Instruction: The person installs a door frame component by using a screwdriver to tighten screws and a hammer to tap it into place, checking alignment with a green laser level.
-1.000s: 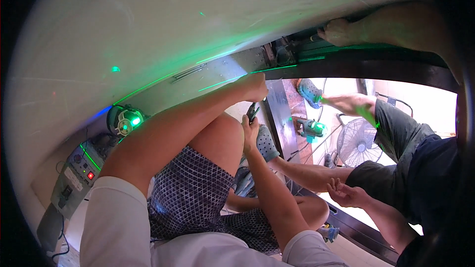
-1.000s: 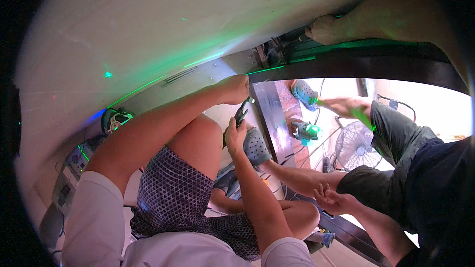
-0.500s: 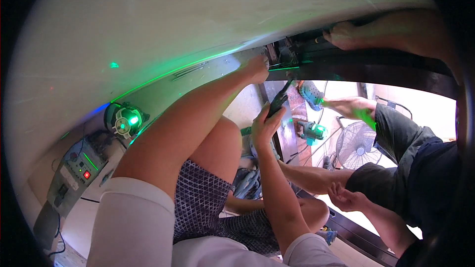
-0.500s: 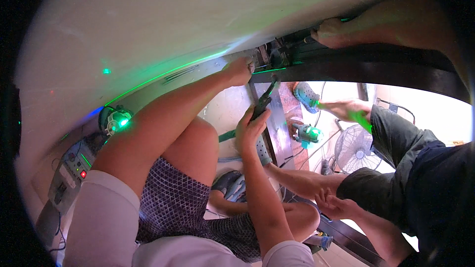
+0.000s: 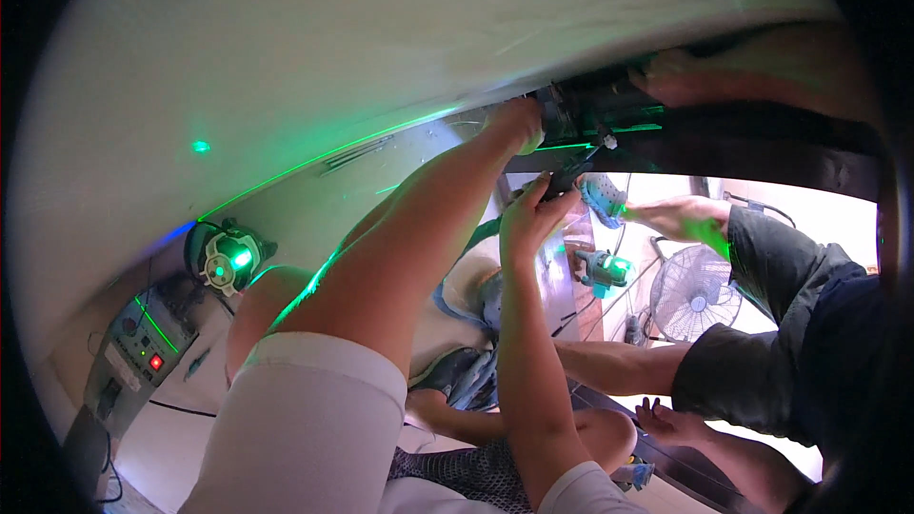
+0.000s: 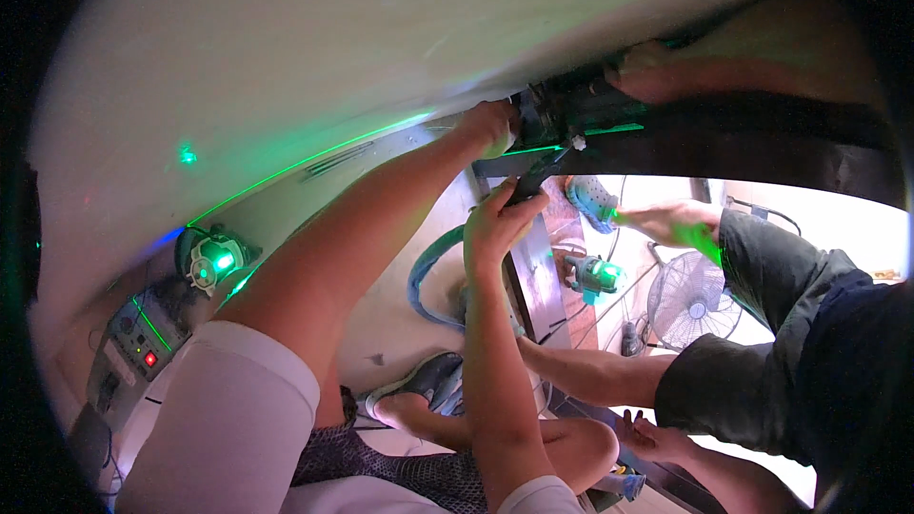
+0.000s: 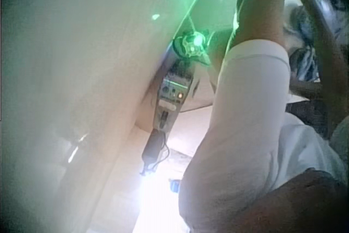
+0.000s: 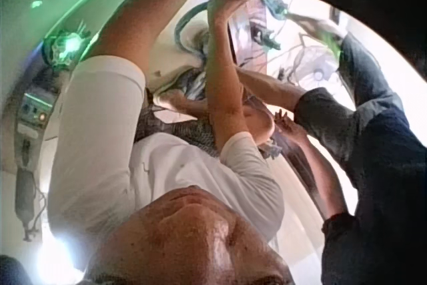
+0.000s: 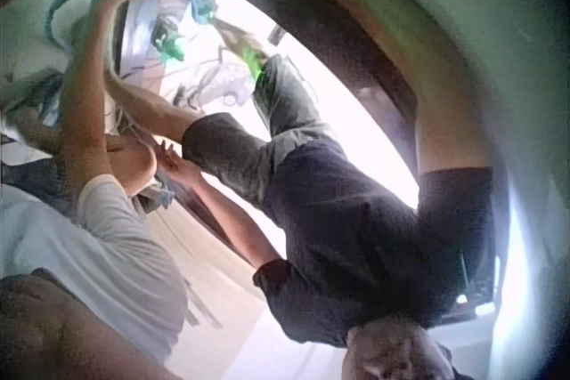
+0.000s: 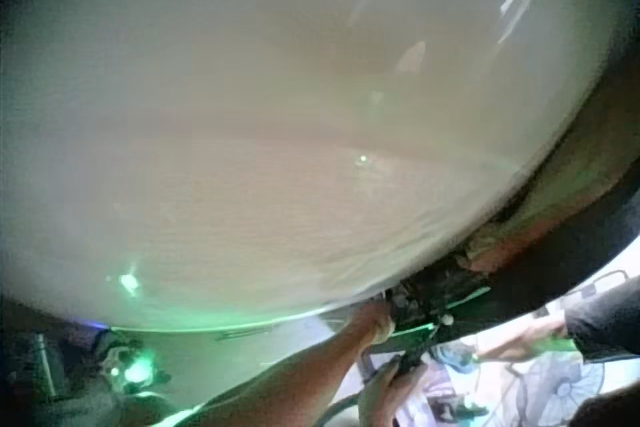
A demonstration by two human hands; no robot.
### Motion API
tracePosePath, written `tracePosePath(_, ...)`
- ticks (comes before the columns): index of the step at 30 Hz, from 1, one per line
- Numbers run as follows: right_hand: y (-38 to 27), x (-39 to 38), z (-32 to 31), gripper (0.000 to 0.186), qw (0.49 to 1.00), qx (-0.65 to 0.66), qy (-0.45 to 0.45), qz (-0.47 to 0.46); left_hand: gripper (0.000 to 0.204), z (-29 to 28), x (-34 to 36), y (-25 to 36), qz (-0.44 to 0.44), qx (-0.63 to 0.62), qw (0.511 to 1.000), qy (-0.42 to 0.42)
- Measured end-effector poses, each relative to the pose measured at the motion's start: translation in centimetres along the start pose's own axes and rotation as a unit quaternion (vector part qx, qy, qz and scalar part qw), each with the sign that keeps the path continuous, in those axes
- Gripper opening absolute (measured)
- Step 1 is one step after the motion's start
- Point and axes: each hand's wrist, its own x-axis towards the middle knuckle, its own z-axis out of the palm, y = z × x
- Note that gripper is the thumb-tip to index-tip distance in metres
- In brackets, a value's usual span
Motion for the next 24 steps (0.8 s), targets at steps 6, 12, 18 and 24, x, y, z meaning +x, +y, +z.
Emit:
tracePosePath(6, 3.2, -0.4, 0.3, 0.037, 0.999, -0.037, 0.011, 0.022, 0.03, 1.3, 0.2, 1.7, 0.031, -0.017, 0.999, -0.024)
tracePosePath(12, -1.4, 1.9, -4.9, 0.054, 0.966, -0.154, -0.144, -0.153, 0.032, 3.7, 0.2, -2.6, -0.012, -0.036, 0.999, 0.03)
tracePosePath(18, -10.8, 11.1, -13.2, 0.052, 0.808, -0.374, -0.363, -0.274, 0.022, 3.5, -4.6, 4.0, -0.103, -0.164, 0.974, 0.119)
tracePosePath(24, -13.0, 17.7, -11.2, 0.031, 0.299, -0.492, -0.18, -0.798, 0.016, 5.6, -7.0, 4.2, -0.284, -0.379, 0.851, 0.227)
